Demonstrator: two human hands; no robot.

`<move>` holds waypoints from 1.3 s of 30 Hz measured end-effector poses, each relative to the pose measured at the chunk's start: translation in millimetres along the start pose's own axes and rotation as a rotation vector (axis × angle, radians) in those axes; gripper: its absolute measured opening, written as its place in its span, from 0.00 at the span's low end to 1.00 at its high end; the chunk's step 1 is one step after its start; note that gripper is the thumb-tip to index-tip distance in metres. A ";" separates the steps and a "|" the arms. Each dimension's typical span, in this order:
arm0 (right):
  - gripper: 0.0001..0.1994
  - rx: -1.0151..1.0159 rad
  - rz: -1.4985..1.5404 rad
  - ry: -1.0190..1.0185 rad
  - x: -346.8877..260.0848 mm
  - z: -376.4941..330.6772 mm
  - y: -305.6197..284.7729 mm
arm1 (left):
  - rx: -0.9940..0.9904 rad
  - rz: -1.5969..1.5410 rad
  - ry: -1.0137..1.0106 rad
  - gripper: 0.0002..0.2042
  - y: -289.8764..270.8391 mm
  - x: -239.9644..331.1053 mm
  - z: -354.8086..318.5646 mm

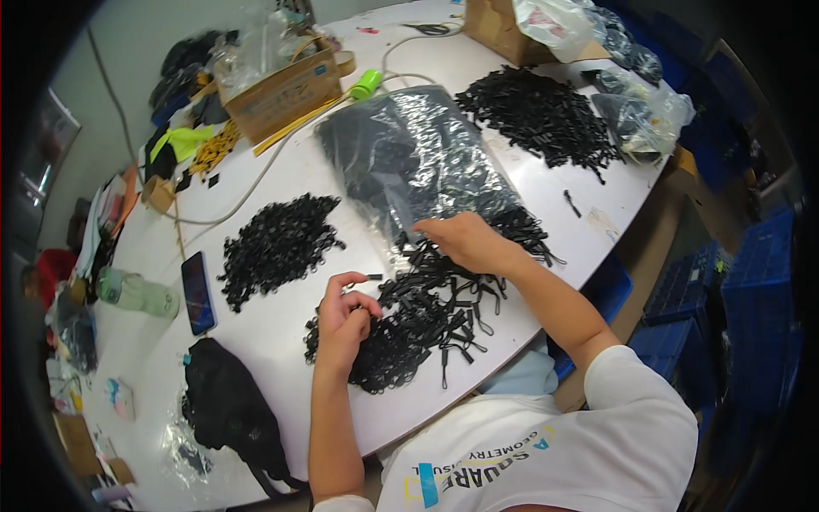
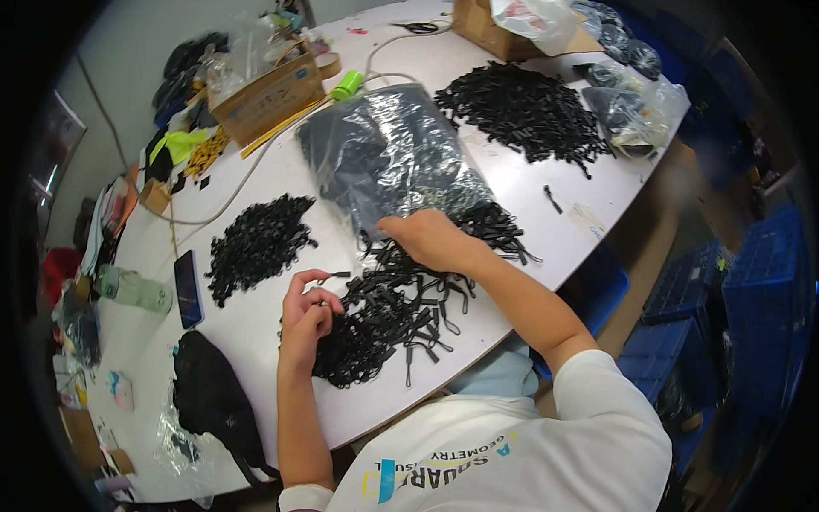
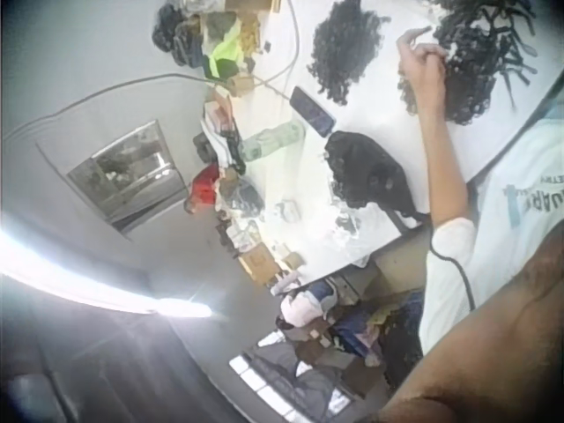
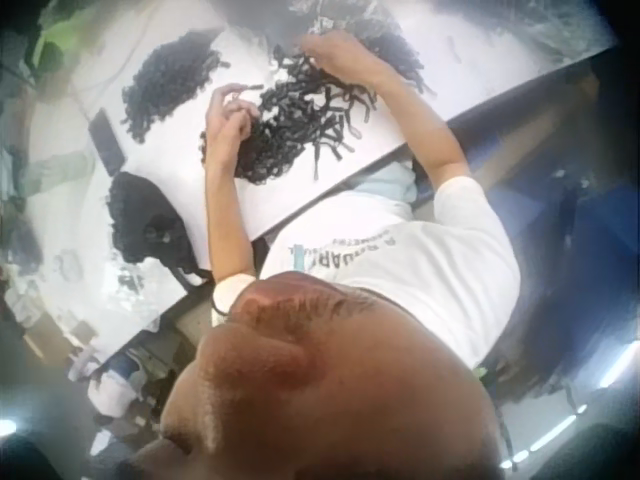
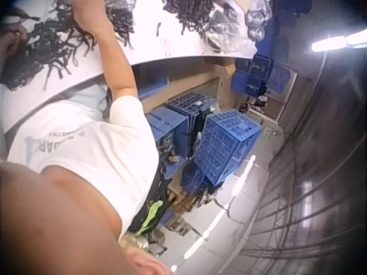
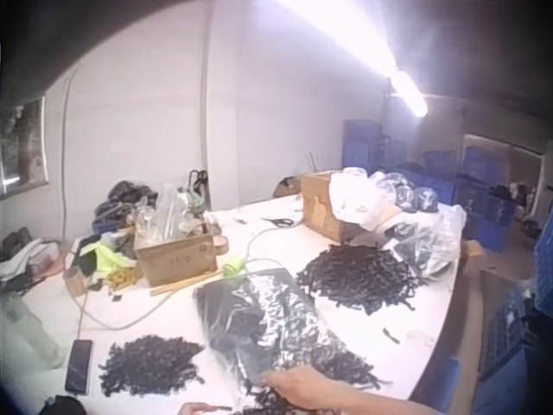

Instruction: The person sits at a white table and repeatedly picks up small black plastic cable ties and larger black plastic components. They insert the cable ties into the components by hand, then place the assembled units into a growing pile on the table. The process continues with the person handling items one at a time.

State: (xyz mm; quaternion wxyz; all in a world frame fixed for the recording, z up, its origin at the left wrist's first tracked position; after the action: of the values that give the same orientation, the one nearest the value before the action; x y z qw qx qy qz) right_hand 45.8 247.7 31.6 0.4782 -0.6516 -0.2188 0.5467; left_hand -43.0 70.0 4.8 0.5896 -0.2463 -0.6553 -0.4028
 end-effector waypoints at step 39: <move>0.11 -0.206 0.126 -0.100 -5.6 -3.0 1.0 | -0.117 0.222 -0.056 0.07 0.1 -19.0 2.1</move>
State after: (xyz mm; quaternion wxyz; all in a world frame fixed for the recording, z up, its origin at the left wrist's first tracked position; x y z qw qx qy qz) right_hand 46.6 241.6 33.4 0.3619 -0.6816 -0.2560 0.5822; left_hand -40.7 74.6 -13.6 0.5966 -0.3624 -0.6156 -0.3658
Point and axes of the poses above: each hand's wrist, its own z-axis towards the middle knuckle, its own y-axis out of the palm, x = y × z, the point moved 8 cm from there along z, towards the middle knuckle, and after that the axes turned 11 degrees about y, right-handed, at the moved point
